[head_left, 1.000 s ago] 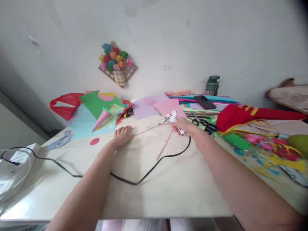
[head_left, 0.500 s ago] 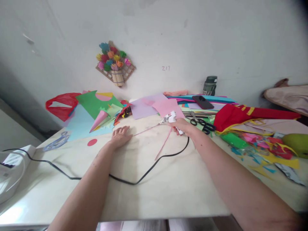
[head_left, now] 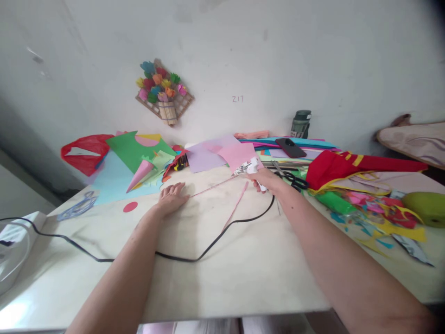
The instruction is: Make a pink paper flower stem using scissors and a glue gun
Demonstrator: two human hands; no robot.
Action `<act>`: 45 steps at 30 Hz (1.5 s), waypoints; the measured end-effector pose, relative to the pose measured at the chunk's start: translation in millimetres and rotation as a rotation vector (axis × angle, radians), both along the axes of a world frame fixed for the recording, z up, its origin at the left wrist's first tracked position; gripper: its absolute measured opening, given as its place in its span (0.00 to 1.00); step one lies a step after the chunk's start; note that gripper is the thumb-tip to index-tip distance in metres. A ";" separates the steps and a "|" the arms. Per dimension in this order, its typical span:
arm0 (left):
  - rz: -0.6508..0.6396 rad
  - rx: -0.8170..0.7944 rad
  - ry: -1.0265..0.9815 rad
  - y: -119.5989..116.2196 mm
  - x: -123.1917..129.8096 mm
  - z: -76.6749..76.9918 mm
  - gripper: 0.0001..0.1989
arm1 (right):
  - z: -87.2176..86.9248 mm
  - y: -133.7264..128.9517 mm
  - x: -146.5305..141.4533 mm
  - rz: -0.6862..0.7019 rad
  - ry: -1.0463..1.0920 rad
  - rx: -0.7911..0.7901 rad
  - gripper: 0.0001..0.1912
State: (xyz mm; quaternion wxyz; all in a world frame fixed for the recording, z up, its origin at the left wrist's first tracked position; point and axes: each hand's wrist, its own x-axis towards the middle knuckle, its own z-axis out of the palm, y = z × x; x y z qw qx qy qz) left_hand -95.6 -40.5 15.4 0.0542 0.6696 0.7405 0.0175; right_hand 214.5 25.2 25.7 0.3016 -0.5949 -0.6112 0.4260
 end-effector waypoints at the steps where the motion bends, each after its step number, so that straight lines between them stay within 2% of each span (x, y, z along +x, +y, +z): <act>1: -0.002 -0.002 -0.002 -0.2 0.1 0.6 0.33 | -0.1 0.4 0.3 0.003 -0.002 -0.002 0.15; 12: -0.023 0.014 -0.027 1.2 -4.0 -0.6 0.34 | 3.8 -4.9 -2.7 -0.022 -0.087 -0.014 0.17; 21: -0.011 -0.010 0.003 -1.8 -1.7 4.6 0.33 | 7.4 -2.2 4.9 -0.097 -0.050 -0.009 0.16; 25: -0.005 -0.007 0.014 -1.5 -1.3 4.7 0.33 | 7.4 -2.8 4.3 -0.090 -0.040 0.000 0.16; 45: -0.049 0.036 0.034 7.5 -14.4 -8.6 0.33 | 3.3 -6.9 -6.3 -0.040 -0.074 -0.009 0.14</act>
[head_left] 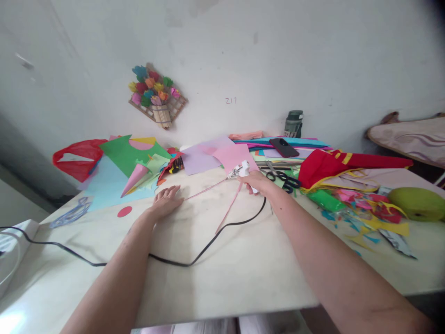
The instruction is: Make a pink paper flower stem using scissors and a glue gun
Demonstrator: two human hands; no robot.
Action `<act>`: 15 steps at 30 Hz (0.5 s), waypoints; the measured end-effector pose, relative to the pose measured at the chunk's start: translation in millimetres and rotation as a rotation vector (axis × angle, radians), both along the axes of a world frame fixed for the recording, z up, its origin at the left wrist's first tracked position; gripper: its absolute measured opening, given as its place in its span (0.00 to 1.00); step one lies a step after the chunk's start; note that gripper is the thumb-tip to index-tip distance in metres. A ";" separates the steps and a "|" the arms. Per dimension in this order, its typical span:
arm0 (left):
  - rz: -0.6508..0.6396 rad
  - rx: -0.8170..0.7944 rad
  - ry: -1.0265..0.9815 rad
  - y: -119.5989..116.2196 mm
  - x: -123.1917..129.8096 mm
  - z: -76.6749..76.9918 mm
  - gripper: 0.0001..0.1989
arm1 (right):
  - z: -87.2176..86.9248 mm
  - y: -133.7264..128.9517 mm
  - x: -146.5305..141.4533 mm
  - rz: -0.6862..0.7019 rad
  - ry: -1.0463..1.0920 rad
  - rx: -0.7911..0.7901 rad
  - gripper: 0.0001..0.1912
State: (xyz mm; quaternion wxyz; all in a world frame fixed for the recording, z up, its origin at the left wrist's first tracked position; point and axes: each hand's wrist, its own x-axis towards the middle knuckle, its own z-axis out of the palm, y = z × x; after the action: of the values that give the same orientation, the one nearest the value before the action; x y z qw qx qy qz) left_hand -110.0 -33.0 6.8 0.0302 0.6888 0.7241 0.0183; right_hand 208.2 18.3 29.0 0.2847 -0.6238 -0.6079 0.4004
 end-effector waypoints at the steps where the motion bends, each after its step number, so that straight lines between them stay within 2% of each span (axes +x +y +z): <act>1: -0.001 0.000 -0.002 -0.3 0.2 0.3 0.33 | 1.0 -0.4 0.1 -0.012 -0.007 0.002 0.14; 6: -0.007 -0.002 -0.006 -2.5 2.9 3.1 0.33 | 3.7 -0.4 2.4 -0.078 -0.024 0.008 0.15; 12: 0.000 -0.013 -0.018 -1.8 2.9 2.6 0.33 | -0.8 2.2 2.8 -0.024 0.006 0.008 0.15; 15: -0.005 -0.010 -0.019 -1.8 3.2 2.6 0.33 | 1.7 3.1 5.8 -0.064 0.005 0.011 0.15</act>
State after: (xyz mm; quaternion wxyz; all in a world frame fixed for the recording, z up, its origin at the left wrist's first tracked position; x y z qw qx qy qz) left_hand -106.8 -34.8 9.4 0.0403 0.6902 0.7222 0.0212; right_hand 214.0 21.4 30.7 0.3023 -0.6402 -0.5891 0.3895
